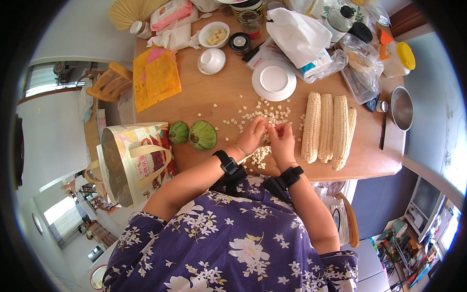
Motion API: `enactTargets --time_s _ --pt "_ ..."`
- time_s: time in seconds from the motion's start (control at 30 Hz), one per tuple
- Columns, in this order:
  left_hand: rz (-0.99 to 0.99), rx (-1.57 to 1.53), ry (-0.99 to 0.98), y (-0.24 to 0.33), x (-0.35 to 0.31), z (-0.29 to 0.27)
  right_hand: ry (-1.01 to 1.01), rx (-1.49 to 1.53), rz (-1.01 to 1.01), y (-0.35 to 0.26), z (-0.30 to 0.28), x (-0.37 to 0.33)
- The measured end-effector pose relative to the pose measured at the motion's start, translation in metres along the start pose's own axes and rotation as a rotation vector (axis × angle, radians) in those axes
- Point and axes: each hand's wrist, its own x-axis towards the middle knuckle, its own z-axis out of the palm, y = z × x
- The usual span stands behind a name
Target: Stripping kernels from a cob of corn using hands.
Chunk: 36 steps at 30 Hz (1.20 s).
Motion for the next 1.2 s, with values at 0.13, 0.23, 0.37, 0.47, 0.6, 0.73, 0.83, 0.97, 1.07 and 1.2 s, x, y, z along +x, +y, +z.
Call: enactTargets --time_s 0.13,0.23,0.37,0.47,0.6,0.73,0.83,0.97,1.07,1.2 --pt "0.019 -0.024 -0.031 -0.002 0.002 0.0 -0.006 0.009 -0.023 0.001 -0.002 -0.001" --pt "-0.009 -0.046 -0.037 0.0 0.003 0.002 -0.004 0.028 -0.05 0.006 -0.001 0.0" --pt "0.008 -0.001 -0.013 -0.006 0.005 0.001 -0.011 -0.022 -0.107 0.004 -0.002 -0.001" --pt "-0.053 0.005 -0.029 -0.006 0.004 -0.001 -0.033 0.022 -0.096 0.003 -0.004 -0.001" --pt "-0.026 -0.079 0.001 -0.018 0.002 -0.005 -0.094 0.121 -0.062 -0.003 -0.004 -0.002" --pt "-0.063 -0.068 -0.071 -0.01 -0.002 -0.007 -0.094 0.11 -0.048 -0.001 -0.005 0.0" --pt "-0.087 -0.087 -0.127 -0.002 -0.004 -0.005 -0.1 0.111 -0.036 0.001 -0.006 0.001" --pt "-0.059 -0.052 -0.102 0.002 -0.004 -0.005 -0.117 0.157 0.006 -0.008 -0.003 -0.004" --pt "0.097 -0.14 -0.029 0.005 -0.004 -0.001 -0.103 0.109 -0.008 -0.004 -0.006 -0.002" --pt "-0.005 -0.089 -0.055 0.001 -0.004 -0.003 -0.084 0.142 -0.022 -0.002 -0.006 -0.002"
